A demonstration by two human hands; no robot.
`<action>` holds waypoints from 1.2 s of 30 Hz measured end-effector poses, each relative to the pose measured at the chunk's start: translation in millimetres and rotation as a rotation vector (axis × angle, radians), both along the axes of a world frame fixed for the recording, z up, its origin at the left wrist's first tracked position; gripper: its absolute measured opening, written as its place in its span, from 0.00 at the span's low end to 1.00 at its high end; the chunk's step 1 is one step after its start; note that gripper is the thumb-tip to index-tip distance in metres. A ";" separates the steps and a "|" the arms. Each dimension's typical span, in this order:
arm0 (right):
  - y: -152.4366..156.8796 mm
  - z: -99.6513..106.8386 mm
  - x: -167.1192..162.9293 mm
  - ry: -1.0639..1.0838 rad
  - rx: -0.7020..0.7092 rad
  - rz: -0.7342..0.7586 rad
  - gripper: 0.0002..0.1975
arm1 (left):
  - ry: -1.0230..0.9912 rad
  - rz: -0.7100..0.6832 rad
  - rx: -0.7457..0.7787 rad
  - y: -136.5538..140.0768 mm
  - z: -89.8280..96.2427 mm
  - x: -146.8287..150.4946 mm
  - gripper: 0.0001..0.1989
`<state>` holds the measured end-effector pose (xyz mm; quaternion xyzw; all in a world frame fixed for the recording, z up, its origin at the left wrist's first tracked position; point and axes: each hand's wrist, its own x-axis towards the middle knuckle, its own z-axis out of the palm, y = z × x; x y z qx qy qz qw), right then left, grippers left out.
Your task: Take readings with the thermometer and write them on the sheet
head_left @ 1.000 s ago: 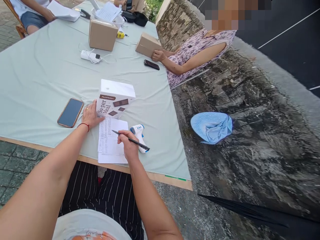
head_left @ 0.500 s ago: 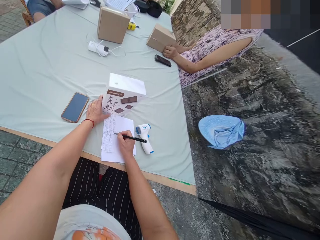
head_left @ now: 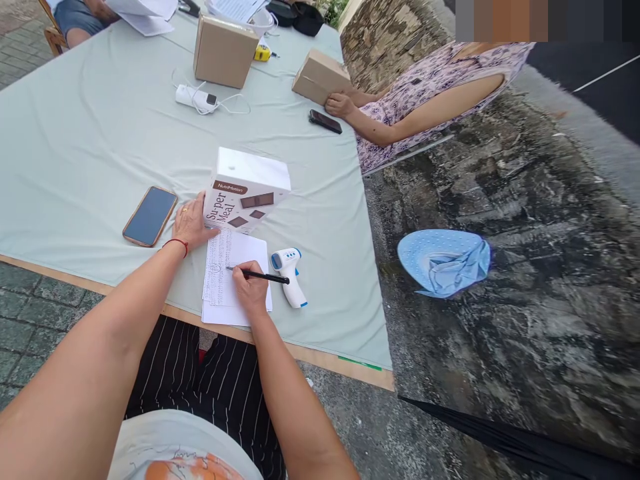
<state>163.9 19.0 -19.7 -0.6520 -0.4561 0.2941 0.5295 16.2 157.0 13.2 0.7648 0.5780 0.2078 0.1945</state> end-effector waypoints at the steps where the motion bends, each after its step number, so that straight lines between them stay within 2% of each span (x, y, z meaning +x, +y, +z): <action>1: 0.0 -0.2 -0.1 -0.002 0.001 -0.001 0.08 | -0.002 0.000 -0.001 -0.2 0.4 0.1 0.48; 19: 0.2 1.9 -0.3 0.003 0.007 -0.017 0.07 | 0.041 0.011 -0.026 -0.9 4.4 0.6 0.49; 36: 0.1 2.8 -0.1 -0.003 -0.013 -0.005 0.07 | 0.032 0.014 -0.006 1.4 0.6 0.1 0.51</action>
